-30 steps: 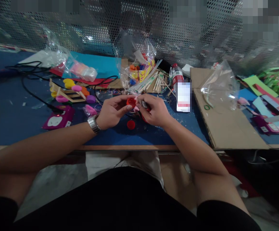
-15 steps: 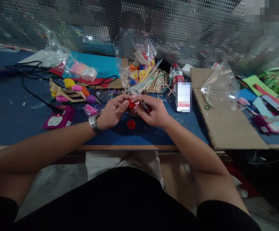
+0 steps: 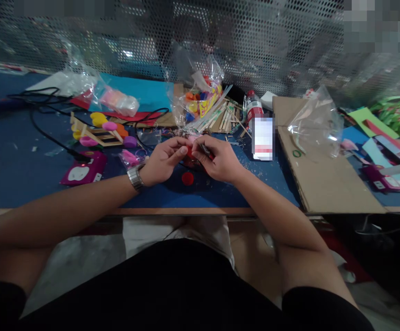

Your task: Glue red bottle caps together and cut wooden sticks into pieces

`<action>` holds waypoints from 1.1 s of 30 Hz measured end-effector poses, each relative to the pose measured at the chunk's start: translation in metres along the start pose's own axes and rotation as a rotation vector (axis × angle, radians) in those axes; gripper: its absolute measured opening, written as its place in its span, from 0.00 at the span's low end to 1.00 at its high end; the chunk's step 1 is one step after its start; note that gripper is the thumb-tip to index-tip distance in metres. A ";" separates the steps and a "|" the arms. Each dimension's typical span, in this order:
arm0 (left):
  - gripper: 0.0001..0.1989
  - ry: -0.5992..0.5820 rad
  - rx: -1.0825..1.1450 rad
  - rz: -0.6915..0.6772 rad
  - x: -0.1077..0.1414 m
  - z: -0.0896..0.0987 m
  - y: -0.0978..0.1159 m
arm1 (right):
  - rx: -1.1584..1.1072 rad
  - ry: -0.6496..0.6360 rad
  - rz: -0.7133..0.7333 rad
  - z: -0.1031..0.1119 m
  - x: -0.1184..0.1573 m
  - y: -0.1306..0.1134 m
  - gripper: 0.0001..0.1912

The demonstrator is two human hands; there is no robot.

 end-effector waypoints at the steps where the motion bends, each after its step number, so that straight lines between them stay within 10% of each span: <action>1: 0.27 -0.003 0.005 0.003 0.001 0.000 0.000 | -0.004 -0.029 -0.014 -0.004 0.000 0.002 0.10; 26: 0.25 -0.091 0.146 0.045 0.001 -0.013 -0.003 | -0.121 -0.126 0.042 -0.013 -0.001 -0.001 0.12; 33: 0.25 -0.016 0.122 -0.042 -0.006 0.006 0.008 | -0.138 0.037 -0.045 0.000 0.000 0.012 0.13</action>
Point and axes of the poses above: each hand's wrist, its own x-axis away from the middle knuckle, its own z-axis out of the back of the hand, y = z × x, the point moved 10 cm from there along -x, towards the middle knuckle, and after that the axes turned 1 degree about z, right-handed, at the moved point
